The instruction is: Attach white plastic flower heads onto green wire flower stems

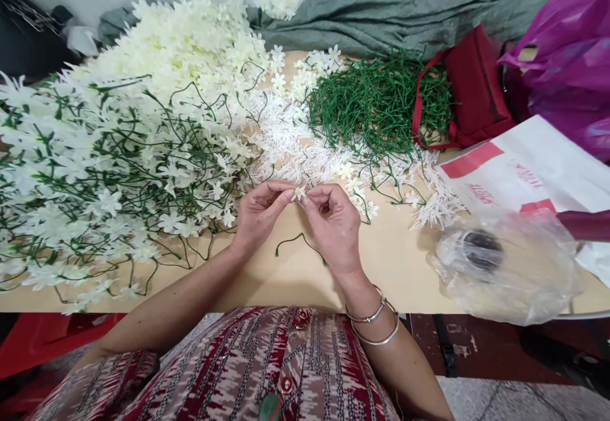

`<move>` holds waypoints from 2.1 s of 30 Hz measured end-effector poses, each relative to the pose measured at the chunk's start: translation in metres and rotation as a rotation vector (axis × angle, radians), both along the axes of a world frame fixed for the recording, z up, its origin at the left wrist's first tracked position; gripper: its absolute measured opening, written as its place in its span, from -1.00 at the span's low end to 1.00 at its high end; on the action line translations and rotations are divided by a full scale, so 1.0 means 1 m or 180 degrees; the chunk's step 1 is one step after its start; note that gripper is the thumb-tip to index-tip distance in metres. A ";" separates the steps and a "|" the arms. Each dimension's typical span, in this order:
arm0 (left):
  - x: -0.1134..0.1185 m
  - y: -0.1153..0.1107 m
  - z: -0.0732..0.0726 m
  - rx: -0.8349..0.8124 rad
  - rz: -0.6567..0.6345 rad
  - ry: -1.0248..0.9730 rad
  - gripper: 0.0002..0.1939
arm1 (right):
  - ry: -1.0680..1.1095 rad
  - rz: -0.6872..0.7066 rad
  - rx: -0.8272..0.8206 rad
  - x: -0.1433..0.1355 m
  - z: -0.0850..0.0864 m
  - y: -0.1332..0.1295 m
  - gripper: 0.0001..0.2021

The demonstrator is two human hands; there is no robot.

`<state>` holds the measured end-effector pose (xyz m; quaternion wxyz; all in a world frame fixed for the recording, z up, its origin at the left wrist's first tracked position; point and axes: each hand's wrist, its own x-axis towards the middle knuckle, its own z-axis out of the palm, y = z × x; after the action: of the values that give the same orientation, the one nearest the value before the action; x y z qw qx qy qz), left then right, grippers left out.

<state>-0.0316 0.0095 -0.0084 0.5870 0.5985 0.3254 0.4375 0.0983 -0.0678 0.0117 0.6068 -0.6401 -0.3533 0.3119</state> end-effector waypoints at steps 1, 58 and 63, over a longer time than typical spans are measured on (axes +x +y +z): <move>0.000 0.000 0.000 0.0004 0.0000 0.0014 -0.80 | 0.0025 0.0028 0.0000 0.000 -0.001 0.000 -0.77; 0.001 -0.004 0.005 0.0167 -0.0490 -0.0068 -0.76 | 0.0483 0.0021 0.0193 0.005 -0.003 0.001 -0.81; 0.000 -0.005 0.007 0.0345 -0.0244 -0.0067 -0.83 | 0.0486 -0.0010 0.0296 0.008 -0.007 0.001 -0.86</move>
<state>-0.0311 0.0043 -0.0016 0.5734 0.6368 0.2719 0.4379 0.1063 -0.0667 0.0045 0.6615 -0.5861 -0.3192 0.3421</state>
